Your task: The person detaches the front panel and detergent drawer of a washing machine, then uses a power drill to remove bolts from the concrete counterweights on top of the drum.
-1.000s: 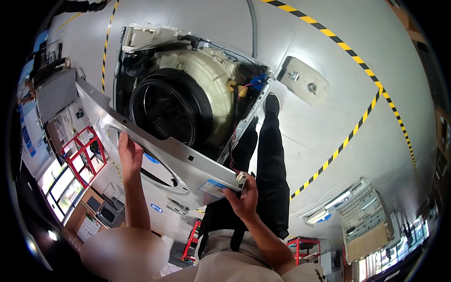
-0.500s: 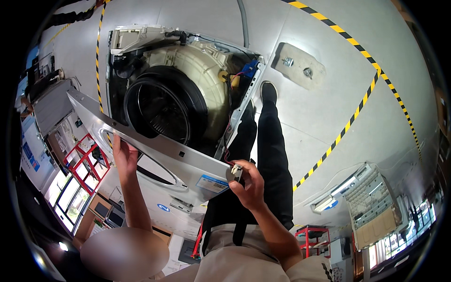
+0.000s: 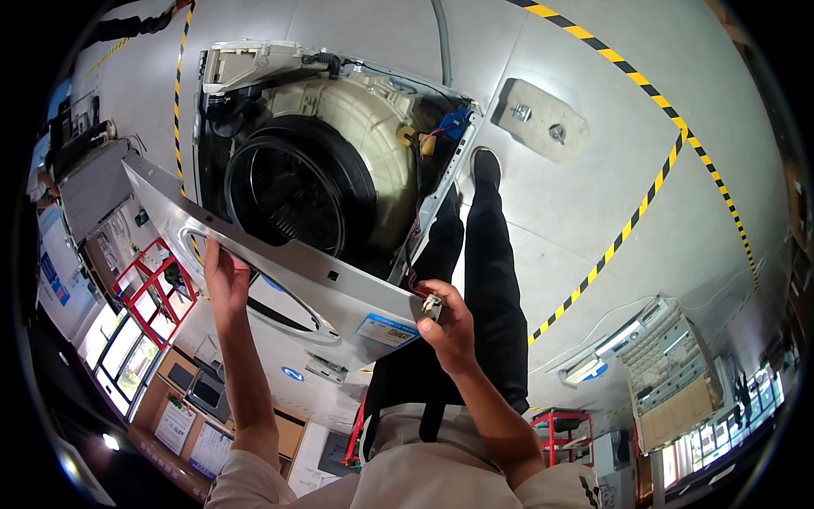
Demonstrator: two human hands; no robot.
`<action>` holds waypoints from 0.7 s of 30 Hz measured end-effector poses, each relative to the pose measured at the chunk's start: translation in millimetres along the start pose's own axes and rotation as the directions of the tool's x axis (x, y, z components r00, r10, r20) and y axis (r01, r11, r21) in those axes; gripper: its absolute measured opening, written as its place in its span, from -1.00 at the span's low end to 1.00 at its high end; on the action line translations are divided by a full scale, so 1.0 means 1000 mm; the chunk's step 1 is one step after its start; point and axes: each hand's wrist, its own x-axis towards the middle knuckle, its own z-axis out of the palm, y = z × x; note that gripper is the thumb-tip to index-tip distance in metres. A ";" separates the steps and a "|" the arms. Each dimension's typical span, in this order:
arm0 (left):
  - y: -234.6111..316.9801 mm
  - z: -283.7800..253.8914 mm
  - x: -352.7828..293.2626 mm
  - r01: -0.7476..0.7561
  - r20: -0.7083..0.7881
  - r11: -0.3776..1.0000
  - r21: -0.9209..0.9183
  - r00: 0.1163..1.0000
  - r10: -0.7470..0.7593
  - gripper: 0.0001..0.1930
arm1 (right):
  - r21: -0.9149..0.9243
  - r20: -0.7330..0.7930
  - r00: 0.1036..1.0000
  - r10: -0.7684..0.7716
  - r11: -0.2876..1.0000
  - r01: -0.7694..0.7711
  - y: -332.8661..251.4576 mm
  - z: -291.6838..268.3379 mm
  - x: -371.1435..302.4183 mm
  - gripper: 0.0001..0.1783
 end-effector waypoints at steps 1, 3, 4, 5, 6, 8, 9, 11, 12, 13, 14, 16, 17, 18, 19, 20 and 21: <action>-0.002 -0.001 0.002 -0.003 0.002 1.000 0.005 1.000 0.003 -0.85 | 0.053 -0.007 1.000 -0.001 0.999 0.002 0.004 0.000 0.000 -0.34; -0.003 0.001 0.005 -0.006 -0.003 1.000 0.016 1.000 0.006 -0.87 | 0.127 -0.015 1.000 0.013 0.992 -0.011 0.012 0.000 0.000 -0.39; -0.004 0.004 0.005 -0.007 -0.008 1.000 0.021 1.000 0.007 -0.87 | 0.149 -0.017 0.999 0.027 0.989 -0.024 0.017 0.000 -0.001 -0.38; -0.004 0.008 0.004 -0.006 -0.015 1.000 0.027 1.000 0.006 -0.88 | 0.170 -0.019 0.999 0.042 0.985 -0.038 0.019 0.000 -0.001 -0.38; -0.004 0.011 0.004 -0.001 -0.005 0.999 0.032 1.000 0.002 -0.87 | 0.174 -0.039 0.997 0.068 0.983 -0.061 0.021 0.003 -0.001 -0.39; -0.005 0.016 0.004 0.012 0.015 0.999 0.045 1.000 -0.012 -0.86 | 0.123 -0.036 0.998 0.058 0.991 -0.054 0.027 0.002 0.000 -0.40; -0.006 0.018 0.005 0.009 0.010 0.999 0.044 1.000 -0.010 -0.86 | 0.098 -0.036 0.998 0.055 0.994 -0.051 0.029 0.003 0.000 -0.40; -0.009 0.021 0.008 0.007 0.002 0.999 0.042 1.000 -0.007 -0.85 | 0.089 -0.051 0.996 0.074 0.994 -0.069 0.027 0.002 0.002 -0.45; -0.011 0.017 0.010 -0.007 -0.005 0.999 0.038 1.000 0.007 -0.85 | 0.087 -0.038 0.996 0.079 0.993 -0.075 0.022 0.002 0.004 -0.46; -0.011 0.015 0.010 -0.003 0.004 0.999 0.038 1.000 0.003 -0.85 | 0.085 -0.025 0.996 0.084 0.993 -0.081 0.020 0.002 0.004 -0.47; -0.010 0.016 0.009 0.000 0.016 0.999 0.039 1.000 -0.001 -0.85 | 0.082 -0.018 0.996 0.082 0.993 -0.080 0.019 0.001 0.005 -0.49; -0.010 0.015 0.009 0.010 0.049 0.999 0.033 0.999 -0.012 -0.85 | 0.072 0.024 0.998 0.058 0.996 -0.059 0.020 -0.006 0.006 -0.45; -0.009 0.016 0.008 0.013 0.035 0.999 0.035 0.999 -0.014 -0.86 | 0.068 0.046 0.998 0.046 0.996 -0.049 0.020 -0.008 0.008 -0.43; -0.008 0.018 0.007 0.016 0.022 0.999 0.037 1.000 -0.017 -0.86 | 0.070 0.064 0.998 0.029 0.997 -0.033 0.019 -0.011 0.008 -0.41; -0.008 0.019 0.006 0.018 0.009 0.999 0.039 1.000 -0.019 -0.86 | 0.072 0.082 0.997 0.012 0.997 -0.018 0.017 -0.013 0.009 -0.38; -0.008 0.013 0.008 0.020 0.021 0.999 0.032 1.000 -0.021 -0.87 | 0.075 0.100 0.995 -0.007 0.997 0.000 0.015 -0.015 0.010 -0.35; -0.009 0.009 0.009 0.022 0.023 0.999 0.035 0.999 -0.022 -0.87 | 0.072 0.102 0.995 0.002 0.997 -0.009 0.014 -0.018 0.011 -0.31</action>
